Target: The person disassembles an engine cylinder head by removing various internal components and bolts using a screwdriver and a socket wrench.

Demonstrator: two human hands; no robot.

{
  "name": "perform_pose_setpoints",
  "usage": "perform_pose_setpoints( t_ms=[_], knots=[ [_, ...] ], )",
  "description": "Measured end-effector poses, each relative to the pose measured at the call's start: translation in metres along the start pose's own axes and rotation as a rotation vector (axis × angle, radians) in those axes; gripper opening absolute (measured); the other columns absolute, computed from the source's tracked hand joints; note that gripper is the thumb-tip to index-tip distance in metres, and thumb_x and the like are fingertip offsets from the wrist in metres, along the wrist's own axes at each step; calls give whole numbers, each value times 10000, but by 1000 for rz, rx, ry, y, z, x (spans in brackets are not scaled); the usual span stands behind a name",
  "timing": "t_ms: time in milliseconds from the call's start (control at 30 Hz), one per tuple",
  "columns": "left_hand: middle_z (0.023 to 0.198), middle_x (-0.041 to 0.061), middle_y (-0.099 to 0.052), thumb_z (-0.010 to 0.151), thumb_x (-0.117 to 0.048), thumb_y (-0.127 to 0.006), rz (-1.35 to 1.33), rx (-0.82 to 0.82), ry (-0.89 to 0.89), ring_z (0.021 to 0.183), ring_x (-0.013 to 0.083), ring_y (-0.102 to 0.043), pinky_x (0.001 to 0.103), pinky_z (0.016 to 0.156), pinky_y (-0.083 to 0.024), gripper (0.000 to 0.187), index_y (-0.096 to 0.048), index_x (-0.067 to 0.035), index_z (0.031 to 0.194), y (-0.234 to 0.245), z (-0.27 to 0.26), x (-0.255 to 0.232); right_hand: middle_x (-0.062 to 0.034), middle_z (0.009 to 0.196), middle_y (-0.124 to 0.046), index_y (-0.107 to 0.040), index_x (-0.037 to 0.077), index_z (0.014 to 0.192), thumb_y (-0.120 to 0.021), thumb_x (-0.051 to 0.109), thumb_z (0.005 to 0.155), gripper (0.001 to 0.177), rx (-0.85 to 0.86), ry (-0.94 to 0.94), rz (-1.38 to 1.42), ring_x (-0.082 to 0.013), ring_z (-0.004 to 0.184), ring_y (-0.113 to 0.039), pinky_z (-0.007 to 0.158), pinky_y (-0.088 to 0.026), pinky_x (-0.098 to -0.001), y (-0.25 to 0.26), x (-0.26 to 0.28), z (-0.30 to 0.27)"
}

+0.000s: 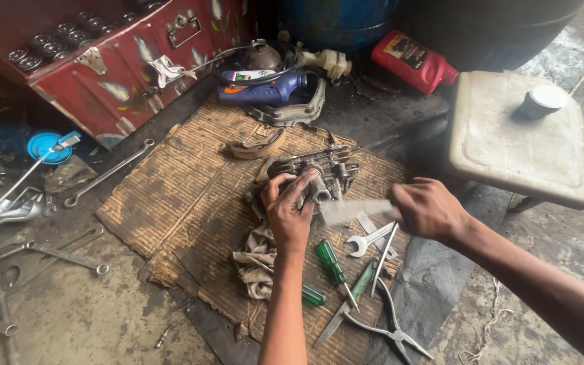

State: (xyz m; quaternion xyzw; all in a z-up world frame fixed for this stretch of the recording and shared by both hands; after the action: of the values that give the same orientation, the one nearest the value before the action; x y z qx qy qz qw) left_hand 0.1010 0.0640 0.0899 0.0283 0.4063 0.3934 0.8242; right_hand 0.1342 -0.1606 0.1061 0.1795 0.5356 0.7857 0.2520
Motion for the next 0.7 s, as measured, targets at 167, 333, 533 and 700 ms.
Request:
perform_pose_setpoints(
  t_ms=[167,333,533,700],
  knots=[
    [1387,21,-658,873,-6,-770,63,34,-310,1305,227,-578,412,1167,-407,548,-601,-151,1374,10,-6,-31,-120,550,-585,-528,71,923,-361,380,1053,374,34,-759,319,-269,447,-595,435,-488,-440,-17,-67,-59],
    [1465,50,-628,899,170,-615,37,140,-335,1394,241,-579,406,1185,-412,633,-547,-132,1452,2,-13,-31,-137,572,-593,-616,58,929,-334,405,1133,492,160,-924,202,-345,471,-609,482,-496,-465,-77,-92,-100],
    [1394,75,-665,892,171,-613,58,149,-364,1348,261,-612,400,1155,-435,562,-593,-98,1385,4,-1,-36,-225,828,-666,-624,-5,931,-595,474,925,480,-250,-585,-383,-397,747,-681,600,-530,-493,-49,-42,-104],
    [1338,137,-683,869,171,-626,26,68,-384,1281,306,-655,424,1189,-482,531,-607,-30,1361,8,-3,-44,-203,886,-752,-766,-1,861,-643,565,961,587,549,-1054,149,-336,782,-707,703,-556,-451,-151,-58,-125]
  ],
)
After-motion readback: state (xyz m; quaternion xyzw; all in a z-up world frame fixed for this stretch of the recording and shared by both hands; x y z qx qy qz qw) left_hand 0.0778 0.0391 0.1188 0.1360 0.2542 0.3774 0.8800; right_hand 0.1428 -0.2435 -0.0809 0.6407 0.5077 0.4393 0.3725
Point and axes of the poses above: each hand's wrist, its own z-axis towards the middle knuckle, its own y-axis out of the back of the hand, x = y × z, the point moved 9 cm from there along z, towards the middle knuckle
